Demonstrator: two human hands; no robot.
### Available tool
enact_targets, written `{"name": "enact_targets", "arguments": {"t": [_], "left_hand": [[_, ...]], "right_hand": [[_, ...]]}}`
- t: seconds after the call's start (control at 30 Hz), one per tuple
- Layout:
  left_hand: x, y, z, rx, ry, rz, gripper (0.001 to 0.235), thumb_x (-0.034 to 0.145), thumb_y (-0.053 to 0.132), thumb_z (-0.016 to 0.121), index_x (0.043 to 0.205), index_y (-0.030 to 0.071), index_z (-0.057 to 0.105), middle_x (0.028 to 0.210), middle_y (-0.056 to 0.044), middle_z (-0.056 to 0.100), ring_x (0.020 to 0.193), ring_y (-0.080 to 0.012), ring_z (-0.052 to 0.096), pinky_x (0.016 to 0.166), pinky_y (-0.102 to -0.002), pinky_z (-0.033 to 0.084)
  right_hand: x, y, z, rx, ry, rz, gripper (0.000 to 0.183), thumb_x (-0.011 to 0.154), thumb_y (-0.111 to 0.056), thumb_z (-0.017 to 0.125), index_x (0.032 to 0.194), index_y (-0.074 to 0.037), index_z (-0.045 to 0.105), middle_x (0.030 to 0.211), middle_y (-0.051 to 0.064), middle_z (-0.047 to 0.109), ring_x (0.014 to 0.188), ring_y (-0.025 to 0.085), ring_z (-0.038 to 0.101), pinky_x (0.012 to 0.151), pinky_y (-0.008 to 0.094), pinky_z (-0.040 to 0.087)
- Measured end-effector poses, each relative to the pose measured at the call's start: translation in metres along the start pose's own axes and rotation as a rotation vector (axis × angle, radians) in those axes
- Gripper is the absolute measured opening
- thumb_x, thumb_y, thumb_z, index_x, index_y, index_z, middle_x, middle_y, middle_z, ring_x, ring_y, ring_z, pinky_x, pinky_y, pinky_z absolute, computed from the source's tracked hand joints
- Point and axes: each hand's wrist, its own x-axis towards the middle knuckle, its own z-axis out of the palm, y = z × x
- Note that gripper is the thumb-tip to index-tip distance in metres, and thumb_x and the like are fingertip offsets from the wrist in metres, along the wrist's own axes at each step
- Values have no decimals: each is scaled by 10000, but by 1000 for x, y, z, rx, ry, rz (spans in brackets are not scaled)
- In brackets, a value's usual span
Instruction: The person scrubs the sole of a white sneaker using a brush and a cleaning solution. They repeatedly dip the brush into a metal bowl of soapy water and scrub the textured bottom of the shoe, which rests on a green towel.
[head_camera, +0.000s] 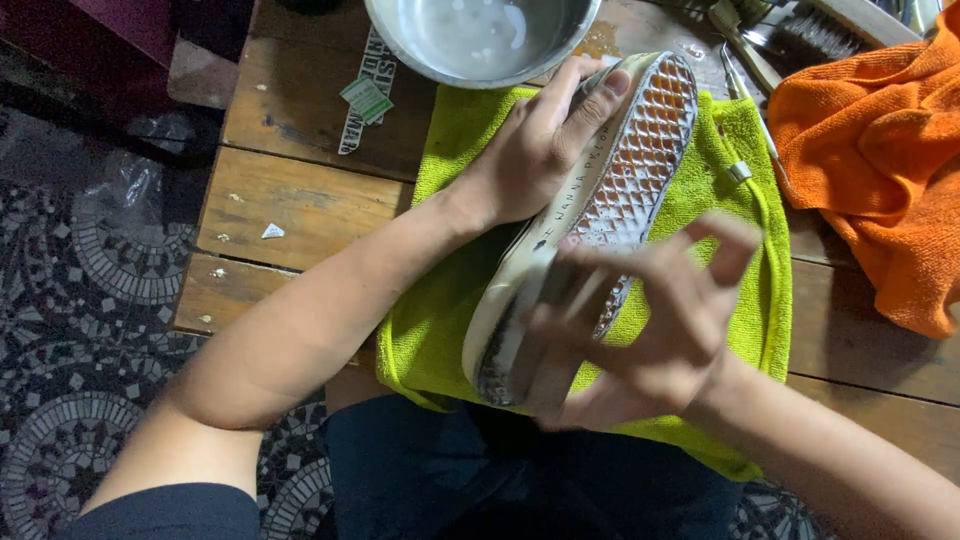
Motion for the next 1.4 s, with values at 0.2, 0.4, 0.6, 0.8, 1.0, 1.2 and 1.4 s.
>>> {"name": "enact_targets", "arguments": {"t": [0.2, 0.4, 0.6, 0.8, 1.0, 1.2, 1.4], "left_hand": [[1, 0, 1, -14, -2, -1, 866, 904, 859, 284, 1263, 132, 587, 848, -52, 686, 660, -146, 564, 766, -378, 506], [2, -2, 1, -29, -5, -29, 886, 888, 865, 296, 1297, 141, 604, 863, -28, 677, 711, -127, 571, 751, -345, 493], [0, -3, 0, 31, 11, 15, 860, 922, 848, 266, 1258, 132, 604, 776, -36, 555, 641, -166, 505, 761, -394, 465], [5, -13, 5, -26, 48, 68, 712, 980, 772, 354, 1213, 150, 611, 1009, -58, 789, 909, -170, 751, 896, -353, 544], [3, -8, 1, -4, -3, 35, 867, 912, 843, 258, 1246, 116, 593, 724, -71, 635, 510, -162, 479, 607, -421, 444], [6, -10, 3, -66, 13, 63, 833, 915, 844, 337, 1266, 130, 583, 1092, -150, 873, 939, -231, 862, 846, -385, 618], [4, -7, 1, -88, -51, -52, 933, 797, 893, 303, 1242, 107, 538, 729, -120, 738, 502, -186, 652, 454, -409, 526]], "right_hand": [[-1, -22, 3, 14, -28, 19, 325, 1016, -426, 599, 824, -261, 804, 1112, 160, 796, 792, 215, 733, 820, 510, 313], [-3, 5, -3, -25, -96, 46, 573, 1076, -770, 494, 1080, -359, 894, 1324, 186, 744, 825, 246, 673, 1064, 576, 242], [-7, -32, 0, -13, -142, 117, 584, 1073, -650, 471, 927, -178, 780, 1223, 184, 800, 773, 211, 756, 891, 537, 333], [10, 0, -8, -192, -152, 190, 433, 937, -550, 860, 1328, -404, 749, 1383, 198, 781, 1064, 280, 684, 1110, 554, 297], [-5, -43, -8, -164, -225, 184, 497, 1025, -753, 616, 1186, -365, 881, 1359, 207, 714, 890, 251, 662, 866, 527, 390], [-9, -27, -9, -211, -170, 308, 542, 800, -498, 917, 1240, -188, 858, 1365, 234, 709, 1129, 356, 691, 1058, 584, 385], [4, -34, -9, -228, -159, 256, 260, 897, -295, 718, 1095, -289, 886, 1305, 188, 728, 982, 364, 653, 936, 577, 375]]}}
